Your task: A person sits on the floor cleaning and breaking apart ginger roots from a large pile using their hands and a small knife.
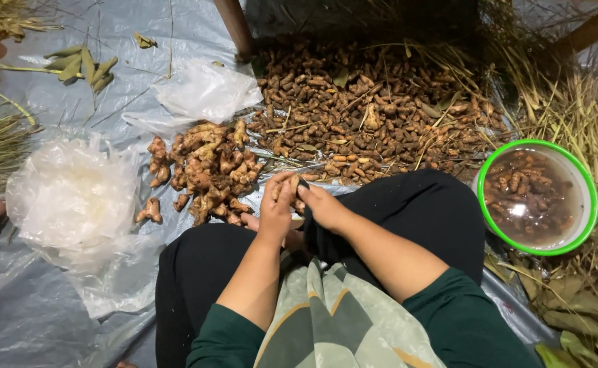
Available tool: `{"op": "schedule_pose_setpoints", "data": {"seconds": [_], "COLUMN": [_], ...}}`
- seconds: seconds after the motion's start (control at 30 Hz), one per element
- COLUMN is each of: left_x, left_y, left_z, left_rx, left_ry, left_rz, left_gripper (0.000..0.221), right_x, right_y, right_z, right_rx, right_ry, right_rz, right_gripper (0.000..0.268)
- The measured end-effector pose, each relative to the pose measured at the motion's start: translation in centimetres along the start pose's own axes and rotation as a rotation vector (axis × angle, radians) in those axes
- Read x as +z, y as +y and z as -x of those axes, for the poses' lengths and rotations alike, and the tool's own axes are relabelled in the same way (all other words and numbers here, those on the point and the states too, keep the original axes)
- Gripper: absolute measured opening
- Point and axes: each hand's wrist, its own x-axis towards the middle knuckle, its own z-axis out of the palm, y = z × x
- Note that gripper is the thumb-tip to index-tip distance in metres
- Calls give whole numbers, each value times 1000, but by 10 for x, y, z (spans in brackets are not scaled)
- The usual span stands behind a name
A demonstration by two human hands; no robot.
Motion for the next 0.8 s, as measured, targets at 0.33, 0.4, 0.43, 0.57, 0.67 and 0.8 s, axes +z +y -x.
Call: {"op": "schedule_pose_setpoints", "data": {"seconds": [0.33,0.4,0.43,0.57,0.67,0.8], "left_x": [-3,-6,-7,-2,-8,-23], "left_y": [-17,-38,-40,-44,-71,-94], "left_z": [-7,-8,-5,-13,-18,-42], "left_rx": [-223,-363,-344,-569,-690,-703], "left_ry": [278,267,259,383,495,788], "left_rz": [215,301,309,538,621,812], "left_gripper": [26,29,29,22,26,53], "right_x": [2,14,16,13,12,0], "right_y": [-53,-54,-53,-56,-70,-53], "right_z": [11,13,14,11,22,24], "right_rx": [-685,-897,-916,-978,-982,-907], "right_ry": [285,153,157,156,192,271], "right_rz": [139,406,415,423,485,505], "right_gripper": [17,36,36,18,18,25]}}
